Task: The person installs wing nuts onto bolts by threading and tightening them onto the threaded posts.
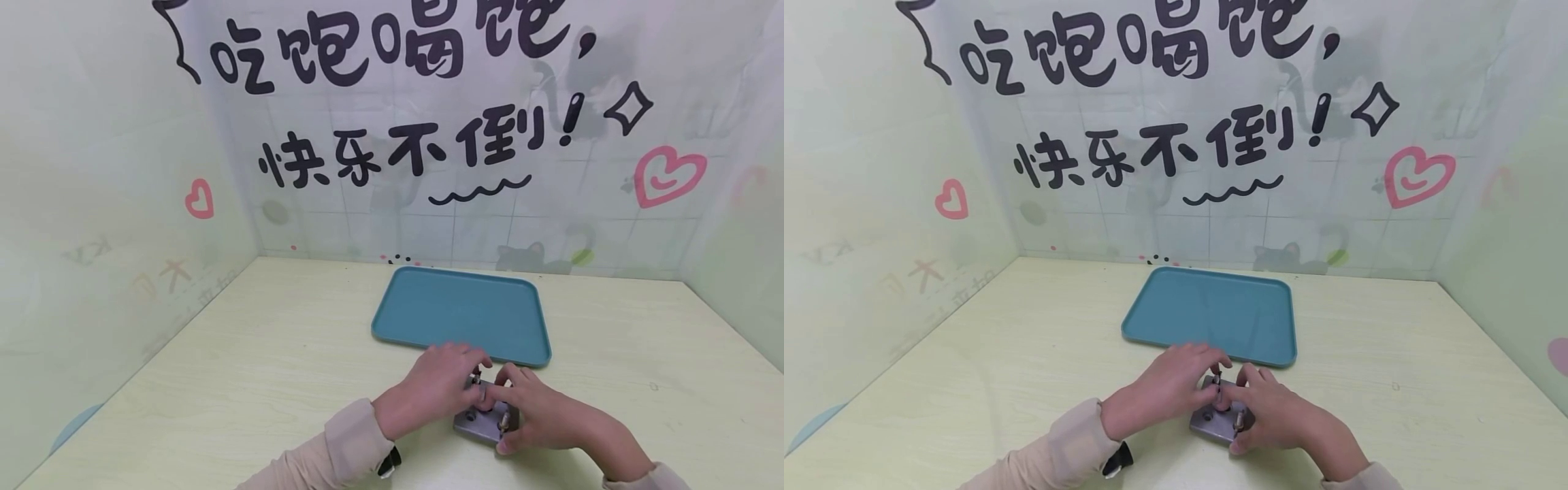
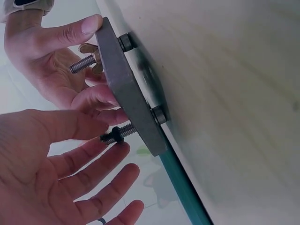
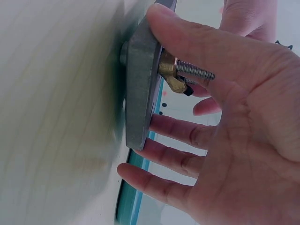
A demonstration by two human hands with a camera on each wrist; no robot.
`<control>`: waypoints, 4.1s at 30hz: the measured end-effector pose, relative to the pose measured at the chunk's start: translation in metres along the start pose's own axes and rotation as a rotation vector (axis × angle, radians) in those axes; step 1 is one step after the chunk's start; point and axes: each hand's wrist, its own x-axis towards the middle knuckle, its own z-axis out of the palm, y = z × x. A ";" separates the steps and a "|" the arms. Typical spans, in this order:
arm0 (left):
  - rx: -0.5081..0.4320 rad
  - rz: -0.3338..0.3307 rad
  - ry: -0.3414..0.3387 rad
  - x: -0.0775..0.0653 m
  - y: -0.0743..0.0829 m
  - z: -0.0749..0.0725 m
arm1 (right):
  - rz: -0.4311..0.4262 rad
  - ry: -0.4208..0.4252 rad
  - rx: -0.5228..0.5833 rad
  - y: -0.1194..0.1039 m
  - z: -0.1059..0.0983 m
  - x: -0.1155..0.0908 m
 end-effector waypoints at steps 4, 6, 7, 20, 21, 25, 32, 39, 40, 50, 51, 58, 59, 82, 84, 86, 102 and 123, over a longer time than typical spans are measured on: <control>-0.036 0.020 0.023 0.001 -0.001 0.002 | -0.010 0.006 0.006 0.000 0.000 0.000; -0.040 0.026 0.033 0.001 -0.001 0.002 | -0.008 0.005 0.012 0.000 0.001 -0.001; -0.034 0.028 0.036 0.000 -0.001 0.002 | -0.006 0.005 0.013 0.000 0.001 0.000; -0.023 -0.018 -0.009 -0.003 0.000 -0.002 | 0.029 -0.012 0.010 -0.001 0.001 0.000; -0.020 -0.021 -0.015 -0.003 0.000 -0.002 | 0.031 -0.012 0.009 -0.001 0.001 0.000; 0.018 -0.018 0.004 -0.003 0.000 -0.001 | 0.028 -0.012 0.011 -0.001 0.001 0.000; 0.065 -0.010 0.019 -0.003 0.000 0.000 | 0.033 -0.017 0.019 -0.001 0.002 0.001; 0.003 0.010 0.020 -0.002 0.000 0.000 | 0.013 -0.005 -0.001 -0.001 0.002 0.001; -0.010 0.013 0.021 -0.002 0.000 0.000 | 0.011 -0.003 -0.001 0.000 0.002 0.001; 0.017 0.025 0.032 -0.002 -0.001 0.000 | 0.002 0.006 0.002 0.001 0.002 0.000; 0.028 0.021 0.030 -0.002 -0.001 0.000 | 0.000 0.005 0.004 0.001 0.002 0.000; 0.019 0.009 0.032 -0.003 -0.001 -0.004 | -0.006 0.014 -0.007 0.000 0.002 0.000; 0.013 0.010 0.030 -0.003 -0.001 -0.004 | -0.005 0.015 -0.006 0.000 0.002 0.000; 0.056 -0.014 -0.010 -0.002 -0.001 -0.003 | -0.011 0.039 -0.053 -0.002 0.002 0.002; 0.043 -0.006 0.002 -0.002 -0.001 -0.002 | -0.012 0.038 -0.053 -0.002 0.002 0.002; 0.025 0.009 0.016 -0.002 -0.001 -0.001 | -0.012 0.041 -0.052 -0.002 0.003 0.002; 0.043 -0.011 -0.010 -0.003 -0.002 -0.004 | -0.015 0.047 -0.049 -0.003 0.003 0.001; 0.066 -0.013 -0.035 -0.002 0.000 -0.005 | 0.017 0.023 -0.051 -0.004 0.002 0.001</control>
